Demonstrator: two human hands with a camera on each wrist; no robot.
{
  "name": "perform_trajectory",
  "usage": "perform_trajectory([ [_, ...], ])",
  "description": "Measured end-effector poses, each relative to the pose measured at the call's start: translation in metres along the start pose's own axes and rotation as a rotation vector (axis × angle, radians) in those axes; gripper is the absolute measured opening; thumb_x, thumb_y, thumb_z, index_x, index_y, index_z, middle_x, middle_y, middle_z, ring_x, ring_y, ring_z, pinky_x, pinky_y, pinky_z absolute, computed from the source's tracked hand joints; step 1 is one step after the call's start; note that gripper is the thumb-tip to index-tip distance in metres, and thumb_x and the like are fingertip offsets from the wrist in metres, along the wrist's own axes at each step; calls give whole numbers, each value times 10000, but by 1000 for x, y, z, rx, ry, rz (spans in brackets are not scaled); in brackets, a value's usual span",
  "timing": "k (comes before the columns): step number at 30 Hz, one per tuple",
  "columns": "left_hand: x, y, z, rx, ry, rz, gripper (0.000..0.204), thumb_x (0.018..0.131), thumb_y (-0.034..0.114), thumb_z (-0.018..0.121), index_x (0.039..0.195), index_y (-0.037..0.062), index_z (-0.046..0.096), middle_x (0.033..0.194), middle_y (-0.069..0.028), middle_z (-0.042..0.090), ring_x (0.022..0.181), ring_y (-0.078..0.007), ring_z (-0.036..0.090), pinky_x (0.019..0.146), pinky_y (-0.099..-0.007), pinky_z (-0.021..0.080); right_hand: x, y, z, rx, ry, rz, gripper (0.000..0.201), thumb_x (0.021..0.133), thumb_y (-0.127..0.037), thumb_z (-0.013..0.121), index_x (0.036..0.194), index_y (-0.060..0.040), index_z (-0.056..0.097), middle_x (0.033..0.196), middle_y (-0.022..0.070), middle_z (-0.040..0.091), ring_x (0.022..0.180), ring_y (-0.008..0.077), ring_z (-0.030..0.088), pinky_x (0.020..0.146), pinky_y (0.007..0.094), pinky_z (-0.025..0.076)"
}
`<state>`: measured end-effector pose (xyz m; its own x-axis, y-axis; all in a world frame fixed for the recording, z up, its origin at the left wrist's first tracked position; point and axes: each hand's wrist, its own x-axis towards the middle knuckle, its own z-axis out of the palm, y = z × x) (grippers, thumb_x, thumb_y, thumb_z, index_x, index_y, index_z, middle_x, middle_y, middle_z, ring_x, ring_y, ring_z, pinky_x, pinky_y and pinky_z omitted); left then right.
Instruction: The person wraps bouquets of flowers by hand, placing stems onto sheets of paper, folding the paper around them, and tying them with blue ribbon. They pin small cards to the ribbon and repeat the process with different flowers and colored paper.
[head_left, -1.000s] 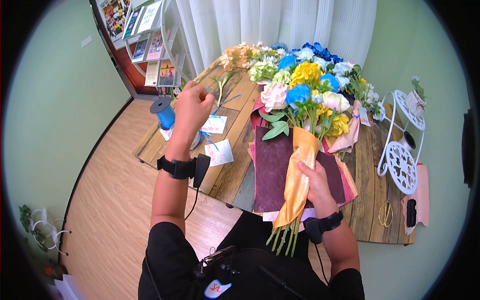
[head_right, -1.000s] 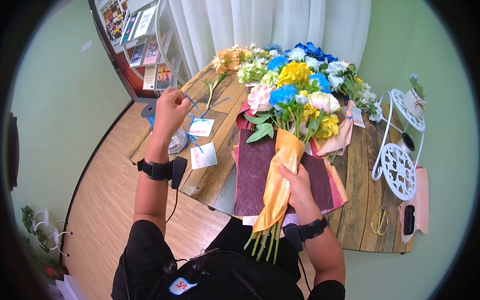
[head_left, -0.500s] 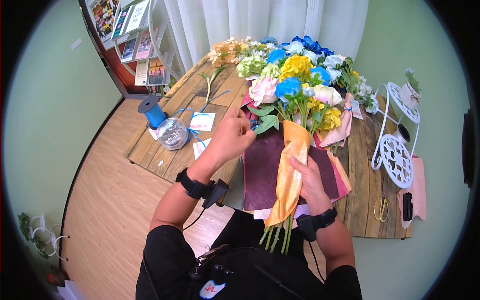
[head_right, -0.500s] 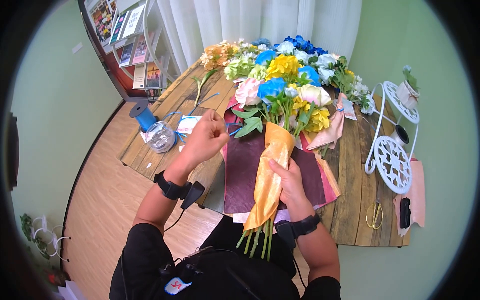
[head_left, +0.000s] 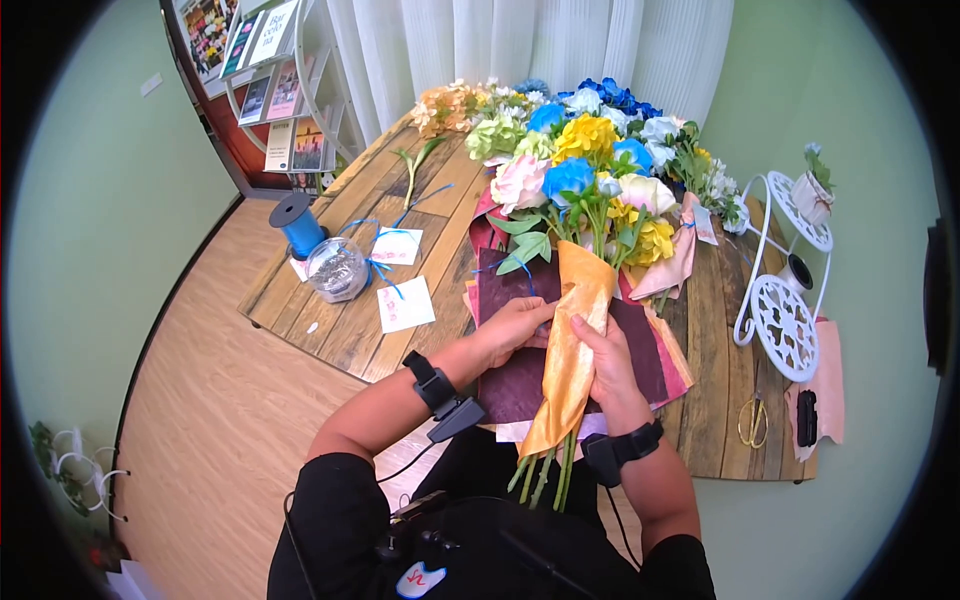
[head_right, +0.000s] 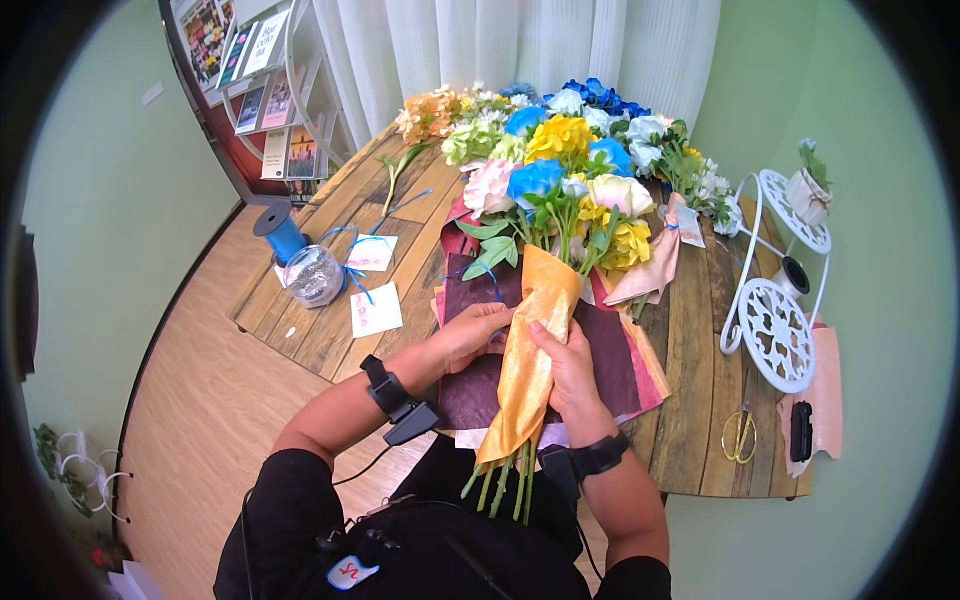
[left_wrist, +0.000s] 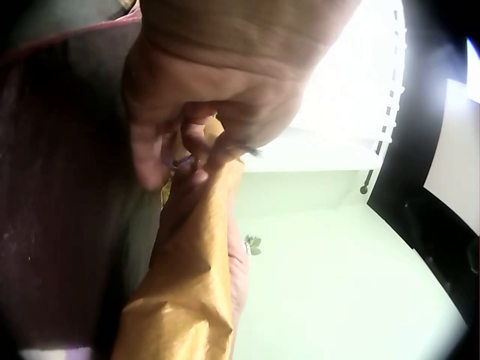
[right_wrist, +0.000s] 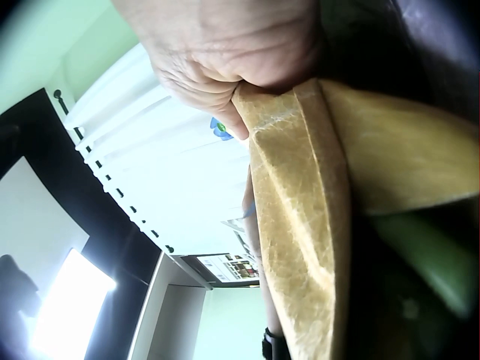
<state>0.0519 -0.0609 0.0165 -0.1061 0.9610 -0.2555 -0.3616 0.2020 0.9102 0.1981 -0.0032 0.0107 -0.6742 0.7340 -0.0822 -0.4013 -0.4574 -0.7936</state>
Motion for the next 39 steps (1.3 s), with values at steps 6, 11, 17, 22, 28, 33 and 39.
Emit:
perform_trajectory([
  [6, -12, 11, 17, -168, 23, 30, 321, 854, 405, 574, 852, 87, 533, 813, -18, 557, 732, -86, 537, 663, -239, 441, 1, -1, 0, -43, -34, 6, 384, 826, -89, 619, 1153, -42, 423, 1006, 71, 566, 851, 157, 596, 731, 299, 508],
  [11, 14, -17, -5, 73, -5, 138, 227, 861, 323, 590, 831, 116, 500, 785, 17, 542, 707, -67, 501, 643, -232, 413, 1, 0, -1, -82, -56, -7, 413, 822, -98, 627, 1175, -46, 418, 1034, 63, 555, 907, 145, 581, 772, 283, 487],
  [17, 13, -18, -4, -10, -56, 173, 176, 865, 247, 586, 877, 109, 479, 835, 4, 547, 749, -73, 523, 667, -226, 432, 1, 1, 1, -203, -31, -41, 428, 825, -121, 626, 1188, -38, 414, 1037, 59, 552, 918, 131, 565, 796, 270, 462],
  [22, 10, -11, -1, -140, -105, 99, 166, 884, 211, 537, 982, 90, 478, 942, -26, 559, 848, -106, 566, 761, -254, 467, -1, 1, 5, -257, -12, -90, 423, 829, -139, 622, 1184, -30, 418, 1035, 61, 548, 920, 120, 556, 795, 257, 453],
  [28, 6, -3, 2, -147, -169, 56, 288, 892, 188, 500, 1142, 65, 428, 1042, -48, 545, 936, -130, 569, 818, -282, 470, 6, 6, -6, -461, -9, -163, 442, 819, -181, 632, 1170, -9, 424, 1035, 79, 560, 894, 143, 570, 766, 270, 465],
  [33, 13, -6, -4, 52, -176, 189, 355, 900, 181, 492, 1204, 21, 403, 1082, -56, 534, 985, -117, 528, 856, -269, 436, 3, -1, -5, -834, 77, -243, 473, 797, -320, 633, 1085, 28, 496, 947, 167, 617, 858, 239, 622, 736, 324, 483],
  [39, 24, -15, -20, 388, -139, 225, 269, 910, 199, 498, 1098, 9, 468, 1038, -30, 534, 934, -81, 495, 801, -243, 421, -4, -14, 1, -1286, 108, -199, 574, 788, -476, 575, 1008, 53, 548, 858, 256, 620, 862, 389, 608, 750, 408, 475],
])
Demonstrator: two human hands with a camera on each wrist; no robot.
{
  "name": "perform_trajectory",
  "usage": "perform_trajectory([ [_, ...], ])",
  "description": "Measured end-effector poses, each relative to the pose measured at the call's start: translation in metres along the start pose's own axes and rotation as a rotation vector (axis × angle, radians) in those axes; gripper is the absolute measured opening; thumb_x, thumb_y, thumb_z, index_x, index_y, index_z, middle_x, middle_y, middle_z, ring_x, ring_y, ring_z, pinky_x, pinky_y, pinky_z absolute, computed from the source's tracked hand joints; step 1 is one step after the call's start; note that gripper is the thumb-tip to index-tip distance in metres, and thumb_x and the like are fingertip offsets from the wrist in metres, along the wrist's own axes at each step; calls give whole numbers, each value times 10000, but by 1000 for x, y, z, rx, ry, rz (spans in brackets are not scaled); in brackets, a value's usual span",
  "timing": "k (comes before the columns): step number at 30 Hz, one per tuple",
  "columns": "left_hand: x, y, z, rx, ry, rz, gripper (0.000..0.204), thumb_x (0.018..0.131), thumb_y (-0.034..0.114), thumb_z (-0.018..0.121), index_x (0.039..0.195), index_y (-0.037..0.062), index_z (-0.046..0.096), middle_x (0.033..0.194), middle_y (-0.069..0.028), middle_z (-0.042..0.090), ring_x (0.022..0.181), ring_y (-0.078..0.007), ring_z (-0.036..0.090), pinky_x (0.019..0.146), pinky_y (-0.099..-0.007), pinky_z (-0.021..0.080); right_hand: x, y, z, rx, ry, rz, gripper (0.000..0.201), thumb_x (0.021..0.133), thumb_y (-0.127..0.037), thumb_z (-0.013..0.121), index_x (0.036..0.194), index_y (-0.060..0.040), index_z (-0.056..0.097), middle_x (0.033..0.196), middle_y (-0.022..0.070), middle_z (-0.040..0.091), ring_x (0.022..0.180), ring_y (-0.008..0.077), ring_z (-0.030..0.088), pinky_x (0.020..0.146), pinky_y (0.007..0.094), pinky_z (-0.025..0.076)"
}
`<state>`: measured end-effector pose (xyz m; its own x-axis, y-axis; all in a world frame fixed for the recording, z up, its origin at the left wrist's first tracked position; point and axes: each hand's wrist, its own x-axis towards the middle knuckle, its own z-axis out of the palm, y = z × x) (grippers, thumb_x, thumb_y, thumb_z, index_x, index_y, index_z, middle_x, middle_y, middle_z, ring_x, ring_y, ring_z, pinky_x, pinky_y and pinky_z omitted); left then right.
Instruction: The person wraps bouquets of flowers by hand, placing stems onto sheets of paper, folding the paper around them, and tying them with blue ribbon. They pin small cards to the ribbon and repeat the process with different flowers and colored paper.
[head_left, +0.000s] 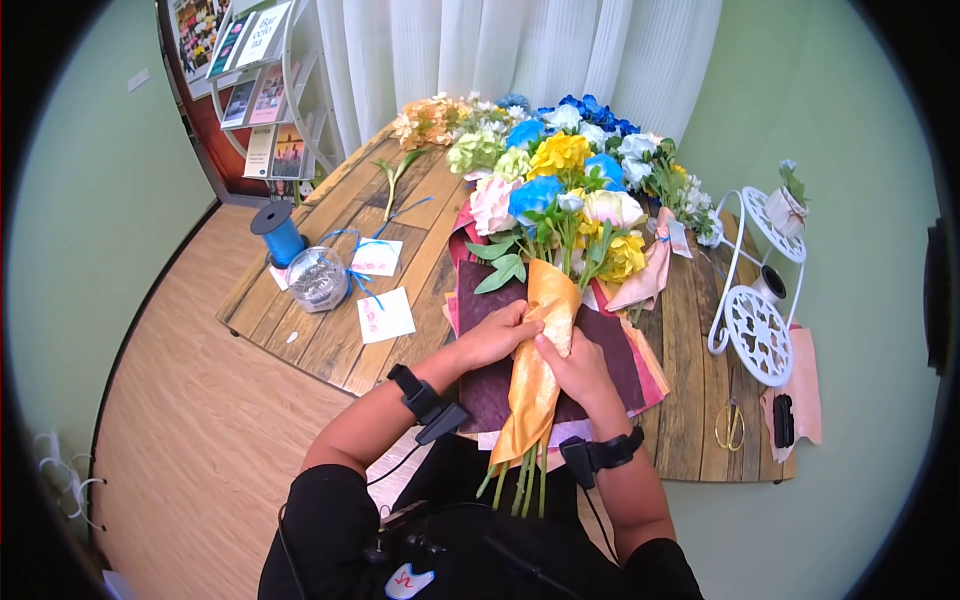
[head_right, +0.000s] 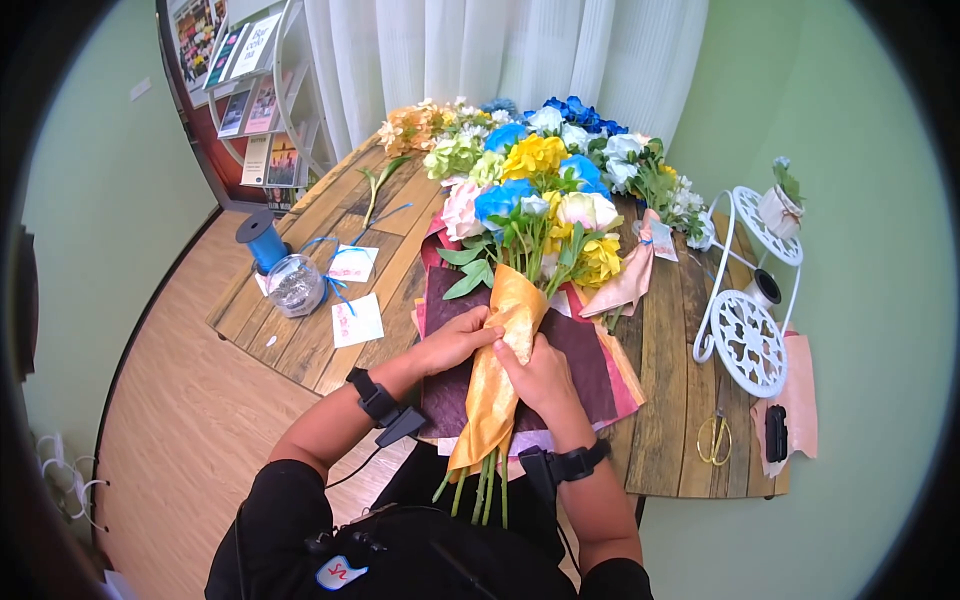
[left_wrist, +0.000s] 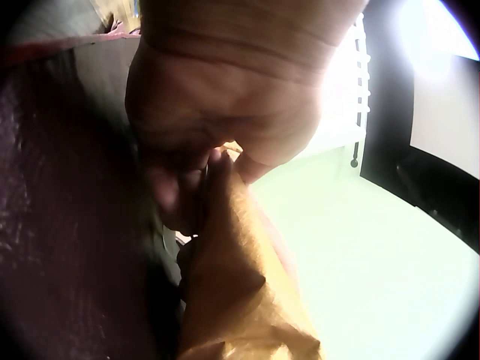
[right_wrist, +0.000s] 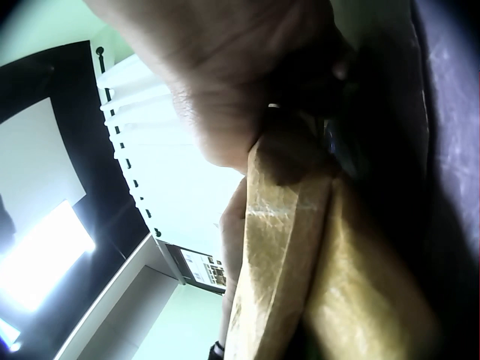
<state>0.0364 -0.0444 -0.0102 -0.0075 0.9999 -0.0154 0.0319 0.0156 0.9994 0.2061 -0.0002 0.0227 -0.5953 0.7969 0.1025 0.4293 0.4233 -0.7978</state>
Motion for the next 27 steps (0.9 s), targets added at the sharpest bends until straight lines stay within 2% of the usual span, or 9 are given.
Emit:
perform_trajectory([
  [4, -8, 14, -1, 233, 54, 8, 240, 901, 220, 512, 1009, 10, 468, 906, -40, 571, 832, -81, 522, 704, -254, 434, -1, -6, -5, -85, -49, -46, 605, 797, -510, 544, 957, 73, 565, 846, 276, 610, 866, 420, 590, 764, 437, 463],
  [6, -19, 35, 3, 496, 153, 51, 262, 872, 244, 553, 925, 12, 443, 718, -69, 580, 673, -112, 553, 588, -280, 429, -4, -14, -12, -91, -93, -43, 603, 809, -508, 528, 937, 80, 571, 847, 282, 606, 863, 424, 588, 758, 441, 463],
  [9, -27, 45, 10, 510, 223, 137, 283, 829, 221, 603, 879, 17, 414, 597, -108, 549, 547, -172, 553, 514, -313, 417, -7, -28, -24, -125, -155, -46, 588, 841, -491, 486, 894, 87, 580, 846, 296, 596, 849, 436, 581, 747, 454, 460],
  [14, -35, 53, 20, 578, 305, 300, 263, 794, 142, 626, 870, 22, 405, 579, -125, 538, 516, -224, 554, 487, -329, 404, -14, -47, -29, -353, -110, -42, 553, 885, -445, 431, 832, 86, 576, 829, 303, 581, 816, 452, 567, 734, 475, 451],
  [16, -38, 58, 22, 599, 309, 338, 259, 786, 123, 628, 870, 21, 405, 575, -126, 531, 516, -231, 555, 483, -333, 401, -17, -50, -28, -453, -80, -96, 466, 898, -378, 424, 782, 55, 554, 793, 271, 578, 784, 438, 556, 714, 462, 441],
  [19, -39, 65, 19, 606, 269, 406, 231, 797, 115, 619, 844, 17, 416, 554, -90, 510, 500, -168, 531, 463, -307, 381, -18, -47, -30, -515, -68, -162, 404, 870, -319, 449, 788, 60, 563, 799, 262, 577, 797, 428, 557, 740, 467, 437],
  [21, -37, 68, 16, 425, 226, 304, 203, 813, 118, 616, 808, 26, 435, 557, -29, 495, 488, -84, 471, 439, -268, 344, -17, -48, -35, -557, -106, -157, 375, 854, -300, 462, 791, 55, 568, 795, 253, 577, 800, 422, 558, 750, 469, 434],
  [24, -31, 66, 10, 312, 213, 329, 209, 853, 174, 597, 778, 45, 451, 565, 26, 465, 484, -27, 400, 421, -224, 299, -15, -56, -45, -635, -171, -172, 313, 823, -252, 498, 793, 49, 580, 806, 244, 584, 806, 410, 568, 743, 468, 444],
  [27, -25, 66, 6, 145, 183, 273, 220, 891, 233, 559, 787, 64, 465, 571, 45, 450, 467, -21, 373, 413, -204, 277, -13, -72, -55, -625, -181, -177, 242, 797, -192, 543, 789, 46, 583, 816, 239, 592, 797, 398, 581, 715, 456, 459],
])
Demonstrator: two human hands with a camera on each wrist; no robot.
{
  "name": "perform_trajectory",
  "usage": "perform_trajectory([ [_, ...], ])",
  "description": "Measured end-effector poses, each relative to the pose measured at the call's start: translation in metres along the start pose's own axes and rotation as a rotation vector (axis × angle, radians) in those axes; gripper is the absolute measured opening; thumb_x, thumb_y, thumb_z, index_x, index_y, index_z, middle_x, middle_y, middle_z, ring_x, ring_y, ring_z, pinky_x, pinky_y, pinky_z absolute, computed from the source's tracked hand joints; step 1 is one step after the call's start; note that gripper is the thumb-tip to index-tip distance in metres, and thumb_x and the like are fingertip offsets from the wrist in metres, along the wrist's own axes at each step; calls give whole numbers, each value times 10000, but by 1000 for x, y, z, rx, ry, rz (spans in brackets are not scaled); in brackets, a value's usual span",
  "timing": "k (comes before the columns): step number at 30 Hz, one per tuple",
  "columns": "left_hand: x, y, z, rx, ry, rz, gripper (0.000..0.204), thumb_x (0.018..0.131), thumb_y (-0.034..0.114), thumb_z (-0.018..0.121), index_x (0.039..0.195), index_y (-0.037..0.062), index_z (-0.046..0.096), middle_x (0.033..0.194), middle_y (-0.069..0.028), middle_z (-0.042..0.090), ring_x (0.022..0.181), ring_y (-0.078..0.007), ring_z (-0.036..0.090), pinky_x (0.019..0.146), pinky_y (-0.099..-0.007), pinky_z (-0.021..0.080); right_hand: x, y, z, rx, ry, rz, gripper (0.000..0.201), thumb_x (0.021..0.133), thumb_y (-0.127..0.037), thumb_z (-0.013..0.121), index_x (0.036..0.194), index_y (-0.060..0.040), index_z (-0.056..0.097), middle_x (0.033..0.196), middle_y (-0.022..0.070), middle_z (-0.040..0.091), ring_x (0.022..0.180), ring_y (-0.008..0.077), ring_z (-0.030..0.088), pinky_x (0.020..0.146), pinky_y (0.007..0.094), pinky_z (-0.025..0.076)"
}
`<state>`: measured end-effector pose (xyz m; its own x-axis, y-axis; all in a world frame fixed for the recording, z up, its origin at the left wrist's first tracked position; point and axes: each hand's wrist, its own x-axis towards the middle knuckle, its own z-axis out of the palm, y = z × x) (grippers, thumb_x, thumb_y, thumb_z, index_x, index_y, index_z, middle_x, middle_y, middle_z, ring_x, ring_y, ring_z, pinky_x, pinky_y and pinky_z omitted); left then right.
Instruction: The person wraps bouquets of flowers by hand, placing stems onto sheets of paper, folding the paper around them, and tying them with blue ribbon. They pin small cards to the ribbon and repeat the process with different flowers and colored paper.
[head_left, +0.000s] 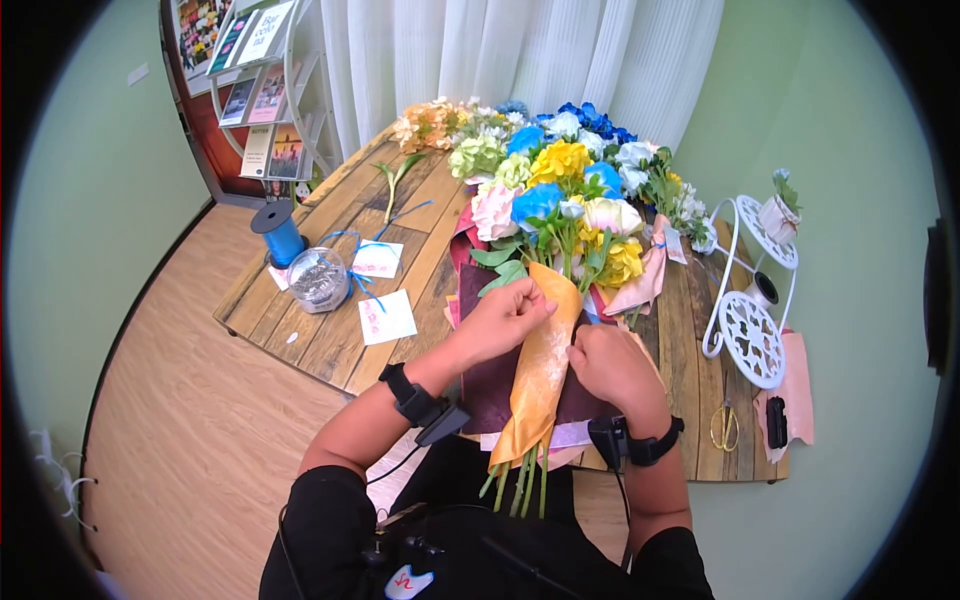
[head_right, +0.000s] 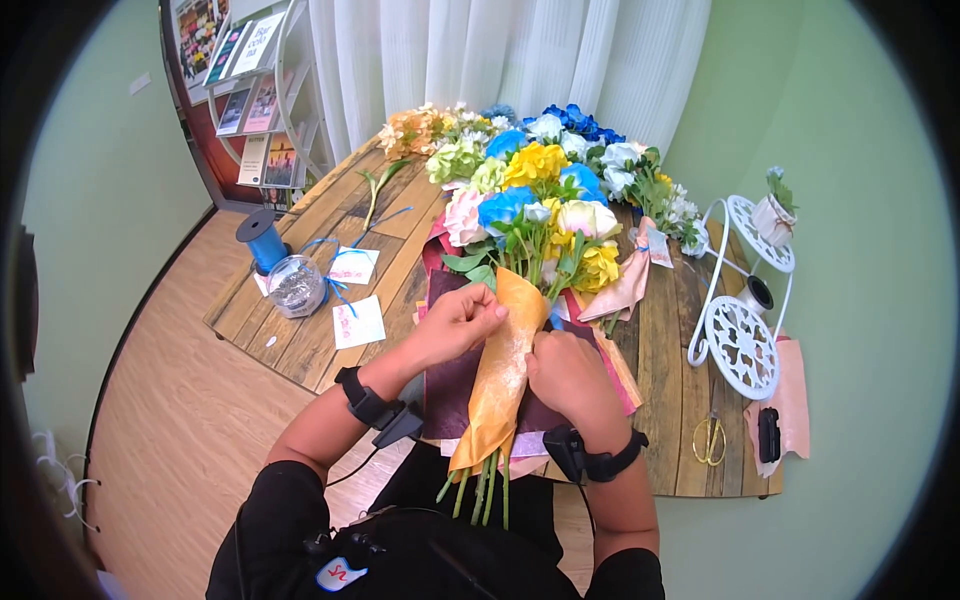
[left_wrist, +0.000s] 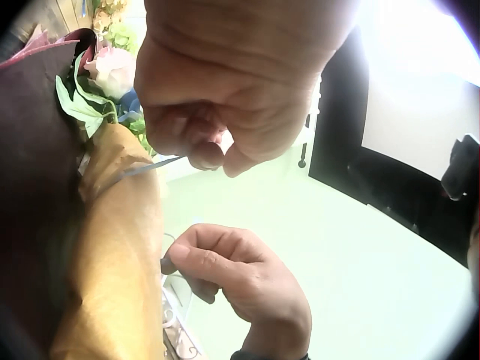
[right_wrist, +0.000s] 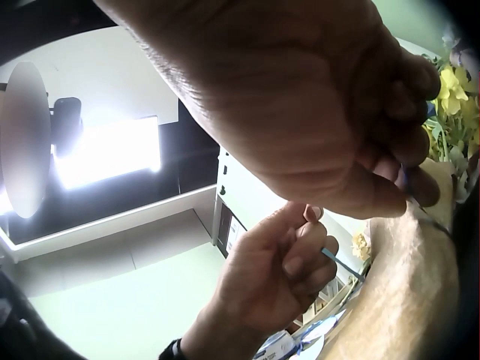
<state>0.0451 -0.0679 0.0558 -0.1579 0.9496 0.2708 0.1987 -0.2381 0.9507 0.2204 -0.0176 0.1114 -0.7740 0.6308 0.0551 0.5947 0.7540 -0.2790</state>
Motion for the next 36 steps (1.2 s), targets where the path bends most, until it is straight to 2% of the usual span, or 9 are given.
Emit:
perform_trajectory([
  [2, 4, 0, -1, -85, 0, 6, 217, 903, 243, 540, 795, 67, 471, 571, 49, 449, 465, -17, 372, 412, -194, 271, 4, 0, -2, 46, 13, 19, 206, 785, -161, 565, 786, 45, 580, 811, 234, 594, 787, 392, 586, 704, 449, 463],
  [4, 7, -1, 0, -172, 1, 12, 218, 915, 253, 521, 804, 70, 477, 570, 54, 447, 463, -13, 370, 410, -185, 265, 9, 1, 3, 291, 186, -97, 164, 745, -110, 626, 793, 39, 575, 803, 225, 601, 753, 381, 594, 674, 414, 477],
  [7, 11, -4, 7, -208, 2, 45, 183, 918, 221, 517, 821, 68, 485, 615, 55, 469, 510, -3, 404, 436, -166, 291, 16, -2, 13, 507, 117, -195, 176, 727, -99, 658, 833, 26, 591, 796, 203, 610, 717, 348, 607, 644, 378, 483],
  [10, 12, -5, 13, -338, -10, 93, 166, 916, 202, 521, 830, 65, 485, 670, 53, 484, 574, 3, 433, 477, -153, 328, 24, 3, 28, 486, 201, -311, 180, 728, -103, 665, 849, 19, 612, 759, 175, 619, 706, 310, 622, 625, 354, 482],
  [17, 12, -2, 14, -216, -27, 162, 125, 916, 162, 510, 878, 49, 476, 706, 41, 482, 609, -10, 445, 522, -160, 360, 31, 10, 45, 550, 247, -213, 125, 735, -83, 654, 794, 23, 624, 658, 140, 610, 604, 258, 611, 568, 321, 463],
  [19, 10, 2, 13, -228, -33, 141, 115, 913, 153, 512, 896, 46, 475, 717, 33, 480, 621, -17, 450, 537, -164, 367, 34, 13, 50, 672, 286, -215, 104, 744, -77, 659, 786, 11, 623, 581, 94, 571, 492, 148, 534, 493, 276, 412],
  [22, 3, -2, 9, -190, 130, 177, 110, 892, 123, 533, 933, 40, 474, 748, 25, 477, 653, -37, 459, 586, -175, 388, 36, 22, 58, 762, 272, -152, 93, 759, -79, 665, 767, 3, 622, 511, 19, 497, 462, 49, 417, 444, 230, 336],
  [28, -6, -26, 2, -116, -32, -18, 201, 774, 39, 666, 943, 6, 563, 834, -20, 587, 764, -69, 554, 708, -223, 471, 38, 29, 65, 872, 357, -152, 103, 770, -80, 667, 750, 11, 623, 501, -42, 442, 473, 19, 365, 431, 205, 290],
  [36, -6, -28, 7, 26, 10, -70, 101, 828, 98, 634, 850, 15, 581, 740, 34, 566, 687, -17, 495, 608, -179, 420, 34, 28, 59, 850, 376, -139, 99, 762, -75, 668, 783, 16, 632, 529, -15, 480, 489, 33, 404, 450, 211, 327],
])
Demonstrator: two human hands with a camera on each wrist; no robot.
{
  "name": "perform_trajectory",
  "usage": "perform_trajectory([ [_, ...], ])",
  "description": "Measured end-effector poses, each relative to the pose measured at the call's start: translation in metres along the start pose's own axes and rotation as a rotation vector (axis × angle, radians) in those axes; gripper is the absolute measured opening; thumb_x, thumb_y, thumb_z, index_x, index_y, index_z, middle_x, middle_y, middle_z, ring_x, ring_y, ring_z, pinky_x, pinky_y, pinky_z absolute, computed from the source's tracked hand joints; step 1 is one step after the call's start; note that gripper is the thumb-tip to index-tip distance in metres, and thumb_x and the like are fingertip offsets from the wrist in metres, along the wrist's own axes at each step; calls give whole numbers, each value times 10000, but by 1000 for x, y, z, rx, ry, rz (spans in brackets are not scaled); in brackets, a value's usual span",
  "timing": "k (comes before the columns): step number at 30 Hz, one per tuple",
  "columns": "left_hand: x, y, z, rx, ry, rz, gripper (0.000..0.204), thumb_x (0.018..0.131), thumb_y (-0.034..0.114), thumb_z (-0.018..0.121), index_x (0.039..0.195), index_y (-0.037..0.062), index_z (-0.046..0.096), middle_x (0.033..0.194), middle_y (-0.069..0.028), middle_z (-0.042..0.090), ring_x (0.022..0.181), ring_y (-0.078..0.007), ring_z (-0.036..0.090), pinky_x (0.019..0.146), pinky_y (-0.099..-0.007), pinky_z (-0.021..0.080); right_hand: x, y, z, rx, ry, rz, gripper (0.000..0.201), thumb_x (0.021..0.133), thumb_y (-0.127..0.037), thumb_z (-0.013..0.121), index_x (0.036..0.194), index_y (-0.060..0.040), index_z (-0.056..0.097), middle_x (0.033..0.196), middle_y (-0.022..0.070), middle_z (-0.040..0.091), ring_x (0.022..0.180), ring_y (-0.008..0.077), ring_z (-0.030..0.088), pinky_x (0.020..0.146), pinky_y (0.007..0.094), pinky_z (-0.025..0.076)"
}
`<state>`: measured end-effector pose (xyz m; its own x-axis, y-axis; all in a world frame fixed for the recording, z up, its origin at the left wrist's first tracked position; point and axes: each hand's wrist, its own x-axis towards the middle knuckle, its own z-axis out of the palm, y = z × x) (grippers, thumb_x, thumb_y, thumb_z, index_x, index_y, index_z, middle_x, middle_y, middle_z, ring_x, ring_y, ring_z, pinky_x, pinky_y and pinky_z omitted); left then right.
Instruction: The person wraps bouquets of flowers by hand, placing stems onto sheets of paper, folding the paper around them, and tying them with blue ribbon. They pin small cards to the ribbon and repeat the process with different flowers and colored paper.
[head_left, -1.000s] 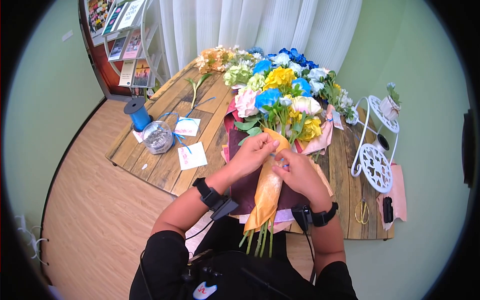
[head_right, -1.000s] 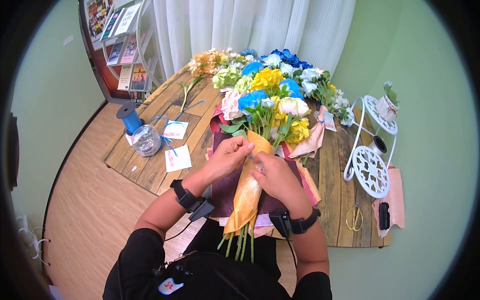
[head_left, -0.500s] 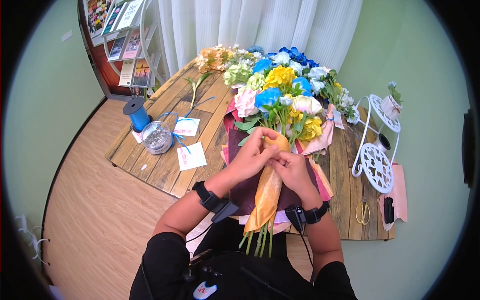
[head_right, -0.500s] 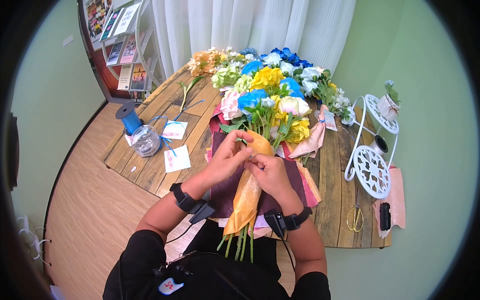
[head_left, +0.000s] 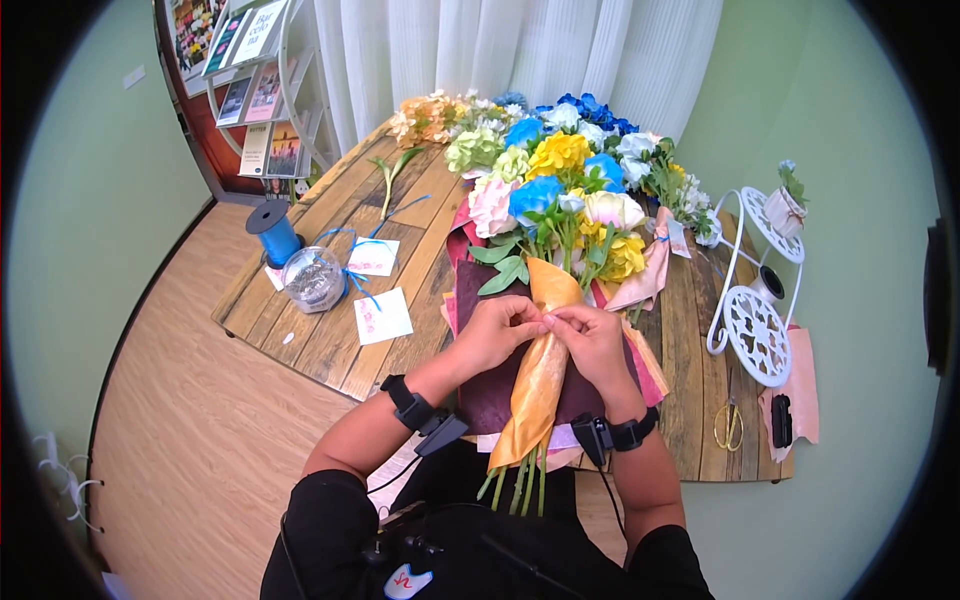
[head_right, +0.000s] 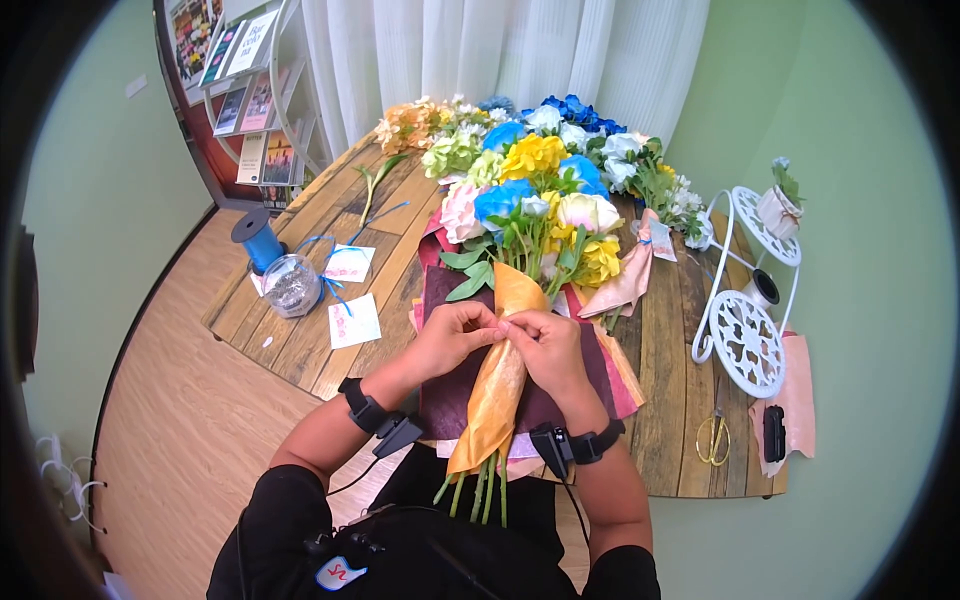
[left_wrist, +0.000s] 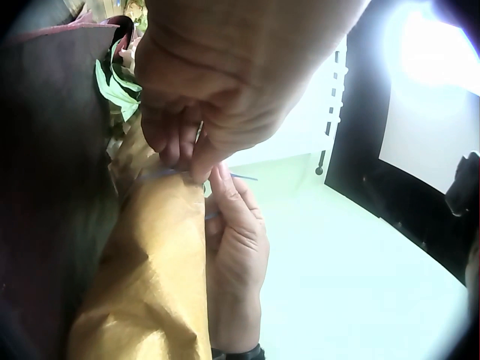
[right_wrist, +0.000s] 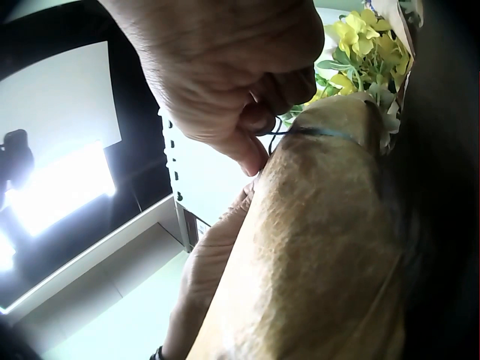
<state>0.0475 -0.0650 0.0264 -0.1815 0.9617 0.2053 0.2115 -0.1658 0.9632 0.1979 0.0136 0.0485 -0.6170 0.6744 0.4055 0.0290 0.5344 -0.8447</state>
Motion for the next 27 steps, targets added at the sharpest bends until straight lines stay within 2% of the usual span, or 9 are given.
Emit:
perform_trajectory([
  [2, -1, -3, 1, 10, 23, 34, 105, 831, 105, 633, 829, 15, 580, 722, 38, 563, 679, -11, 484, 599, -178, 412, 0, -4, -3, -7, -20, 6, 114, 762, -86, 671, 790, 17, 632, 553, 7, 510, 496, 45, 428, 460, 221, 350],
  [4, -4, 3, 0, 79, 28, 38, 101, 833, 96, 627, 833, 14, 567, 730, 34, 559, 691, -12, 479, 602, -181, 410, -1, -28, -11, -180, -134, -17, 149, 758, -90, 665, 856, 15, 626, 696, 98, 598, 565, 140, 550, 523, 286, 428],
  [5, -4, 3, 1, 81, 27, 39, 101, 833, 96, 627, 833, 14, 567, 730, 34, 559, 691, -12, 479, 602, -181, 410, -2, -32, -13, -179, -133, -18, 149, 758, -90, 665, 856, 15, 626, 696, 98, 598, 565, 140, 550, 523, 286, 428],
  [7, -4, 2, 3, -19, 73, 118, 130, 820, 103, 633, 800, 5, 551, 659, 5, 540, 628, -40, 453, 554, -220, 403, -7, -39, -16, -442, -159, -193, 117, 754, -47, 607, 849, 21, 598, 793, 157, 598, 702, 267, 598, 625, 371, 464],
  [10, -5, 11, 2, 17, 65, 140, 110, 831, 94, 615, 810, 7, 551, 679, -6, 557, 637, -45, 466, 564, -222, 407, -14, -58, -20, -715, -185, -216, 62, 726, 3, 540, 774, 33, 565, 748, 158, 567, 754, 317, 583, 671, 403, 462],
  [14, -6, 19, 1, 87, 27, 123, 109, 864, 107, 583, 830, 11, 545, 765, -7, 582, 722, -46, 508, 642, -217, 435, -20, -70, -27, -942, -130, -241, 79, 761, -38, 554, 718, 28, 550, 709, 181, 545, 731, 318, 577, 613, 417, 444],
  [16, -6, 18, 2, -30, 17, 184, 107, 881, 103, 555, 849, 10, 514, 783, -31, 591, 728, -64, 530, 659, -222, 444, -20, -77, -30, -1152, -115, -217, 125, 746, -63, 586, 664, 10, 526, 702, 169, 552, 713, 314, 579, 603, 411, 444],
  [22, -5, 23, 6, -74, -73, 133, 96, 898, 94, 522, 867, 19, 471, 766, -34, 578, 720, -69, 542, 649, -218, 447, -19, -93, -33, -989, -106, -161, 130, 733, -143, 619, 690, -35, 561, 657, 108, 573, 627, 286, 591, 562, 391, 454],
  [27, -1, 27, 10, -157, -122, 89, 85, 887, 79, 534, 860, 10, 494, 749, -24, 568, 672, -64, 535, 601, -208, 446, -7, -92, -32, -766, -54, -82, 186, 726, -186, 651, 682, -32, 558, 633, 138, 577, 617, 312, 587, 550, 404, 443],
])
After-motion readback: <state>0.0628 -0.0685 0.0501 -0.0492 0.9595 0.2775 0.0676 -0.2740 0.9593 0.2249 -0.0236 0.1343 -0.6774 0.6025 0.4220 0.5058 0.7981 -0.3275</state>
